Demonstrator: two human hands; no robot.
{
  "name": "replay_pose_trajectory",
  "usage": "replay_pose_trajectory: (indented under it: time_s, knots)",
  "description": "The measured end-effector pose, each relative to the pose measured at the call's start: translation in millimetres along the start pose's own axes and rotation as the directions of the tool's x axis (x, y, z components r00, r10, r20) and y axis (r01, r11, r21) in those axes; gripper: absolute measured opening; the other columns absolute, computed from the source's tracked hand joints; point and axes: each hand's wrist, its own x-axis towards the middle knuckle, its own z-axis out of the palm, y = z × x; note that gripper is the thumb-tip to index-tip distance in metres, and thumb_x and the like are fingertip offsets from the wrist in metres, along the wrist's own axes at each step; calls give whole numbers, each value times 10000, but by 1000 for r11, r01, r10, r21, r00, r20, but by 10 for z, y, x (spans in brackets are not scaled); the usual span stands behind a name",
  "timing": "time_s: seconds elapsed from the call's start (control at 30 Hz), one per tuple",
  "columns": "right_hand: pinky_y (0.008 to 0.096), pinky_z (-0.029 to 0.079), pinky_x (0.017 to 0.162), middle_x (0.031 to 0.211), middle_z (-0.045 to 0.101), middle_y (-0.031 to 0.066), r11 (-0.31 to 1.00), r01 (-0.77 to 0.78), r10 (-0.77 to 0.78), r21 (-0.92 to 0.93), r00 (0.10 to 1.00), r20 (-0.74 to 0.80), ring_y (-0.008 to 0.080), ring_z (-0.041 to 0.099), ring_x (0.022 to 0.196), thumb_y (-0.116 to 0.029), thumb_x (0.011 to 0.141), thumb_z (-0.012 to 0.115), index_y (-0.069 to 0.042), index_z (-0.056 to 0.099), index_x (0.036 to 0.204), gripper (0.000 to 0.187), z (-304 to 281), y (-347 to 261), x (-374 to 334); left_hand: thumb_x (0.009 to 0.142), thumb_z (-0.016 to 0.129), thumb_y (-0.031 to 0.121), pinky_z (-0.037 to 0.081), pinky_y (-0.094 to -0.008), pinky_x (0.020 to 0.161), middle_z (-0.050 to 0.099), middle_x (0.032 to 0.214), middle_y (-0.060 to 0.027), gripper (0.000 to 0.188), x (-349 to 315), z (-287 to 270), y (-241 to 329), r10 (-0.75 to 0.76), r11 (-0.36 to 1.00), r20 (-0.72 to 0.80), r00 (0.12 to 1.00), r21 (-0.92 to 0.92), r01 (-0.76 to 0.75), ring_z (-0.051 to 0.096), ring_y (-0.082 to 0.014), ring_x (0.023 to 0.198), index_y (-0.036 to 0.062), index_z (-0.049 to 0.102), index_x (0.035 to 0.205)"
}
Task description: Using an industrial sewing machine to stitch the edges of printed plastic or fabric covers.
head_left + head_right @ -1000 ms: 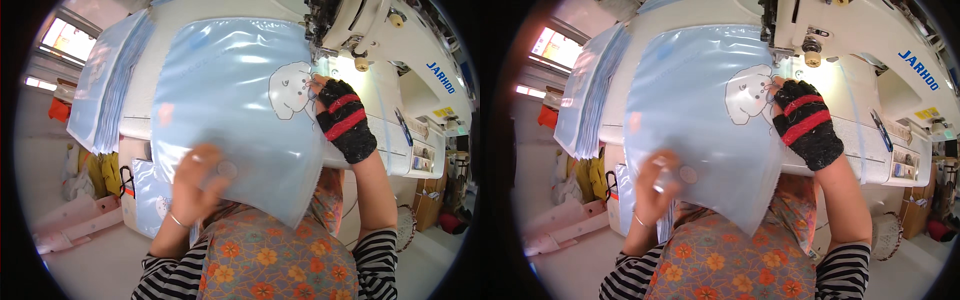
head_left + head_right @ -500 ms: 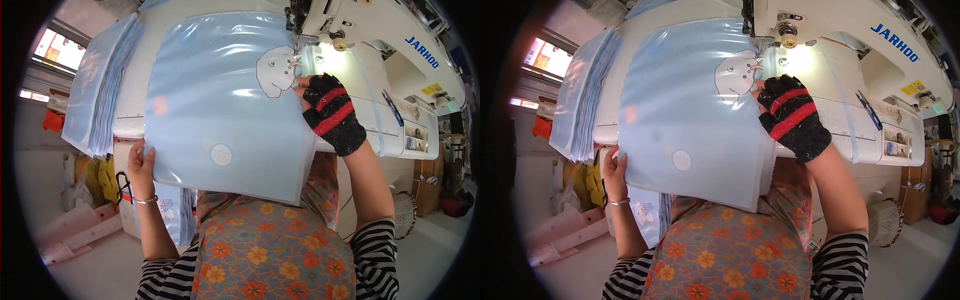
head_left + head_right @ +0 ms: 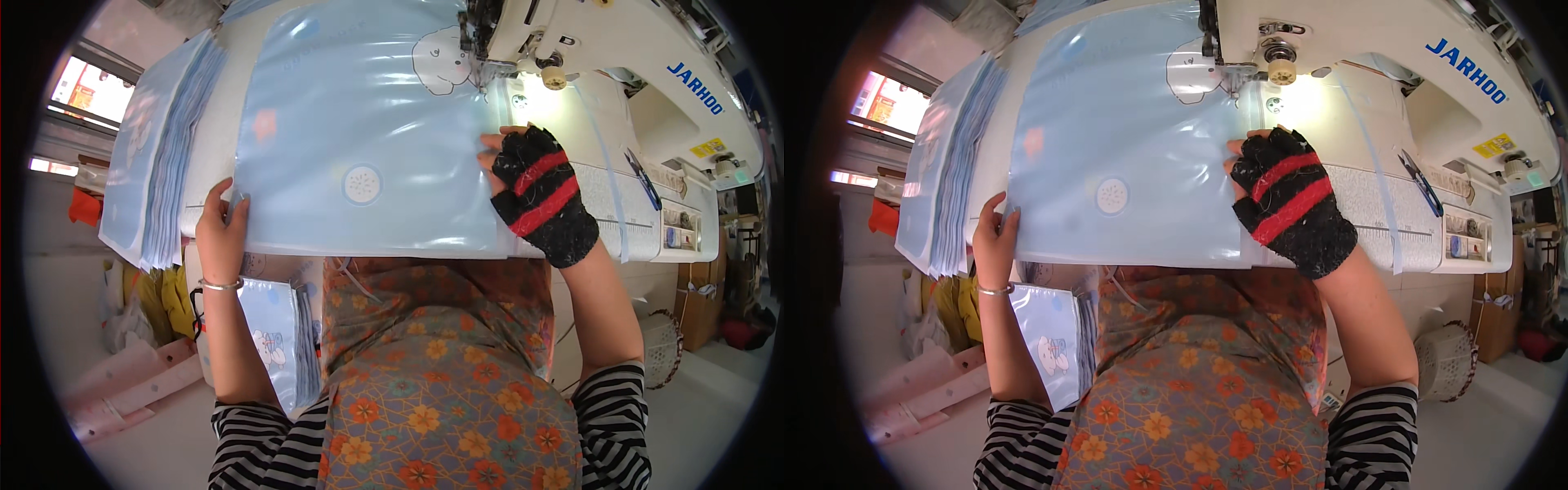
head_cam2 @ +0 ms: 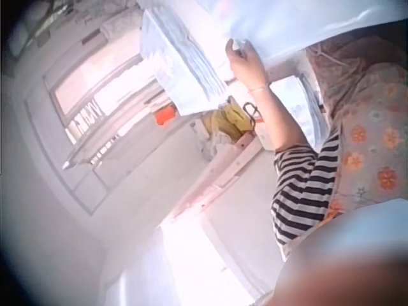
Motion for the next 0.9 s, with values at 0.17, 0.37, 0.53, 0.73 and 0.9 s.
replay_pose_trajectory:
  time_s: [0.17, 0.37, 0.53, 0.73, 0.9]
  knots:
    - [480, 442, 971, 1103, 663, 107, 1000, -4, 4, -15, 1000, 22, 353, 600, 1037, -28, 744, 636, -71, 647, 939, 200, -20, -21, 22, 860, 684, 151, 453, -333, 588, 558, 681, -97, 366, 407, 154, 33, 75, 988, -48, 996, 140, -68, 521, -209, 593, 89, 609, 1213]
    - [473, 438, 978, 1142, 655, 106, 999, 1, 0, -42, 1000, 27, 342, 594, 1048, -42, 756, 637, -69, 652, 979, 226, 0, 19, 53, 868, 673, 152, 458, -352, 582, 572, 667, -108, 334, 857, 321, 23, 182, 976, -55, 982, 128, -174, 544, -241, 580, 102, 622, 1195]
    - [455, 426, 995, 1188, 636, 105, 997, -26, 31, -76, 997, 67, 339, 583, 1069, -68, 759, 639, -56, 633, 1073, 314, 8, 71, 143, 883, 653, 176, 468, -383, 589, 598, 658, -131, 294, 1203, 441, 123, 217, 960, -41, 975, 191, -206, 582, -294, 595, 106, 631, 1167]
    - [456, 417, 1005, 1250, 596, 139, 992, -39, 51, -122, 994, 97, 348, 567, 1100, -105, 770, 638, -50, 586, 1193, 429, 86, 167, 200, 912, 612, 236, 463, -405, 603, 631, 703, -151, 264, 1564, 621, 63, 320, 923, -108, 941, 260, -284, 599, -316, 626, 114, 644, 1144]
    - [455, 436, 979, 1226, 606, 141, 992, -39, 49, -117, 996, 78, 350, 574, 1099, -111, 779, 643, -48, 620, 1139, 366, 46, 133, 186, 909, 614, 206, 496, -385, 664, 674, 846, -167, 250, 1574, 660, 110, 243, 931, -95, 965, 302, -205, 639, -314, 734, 114, 647, 1139]
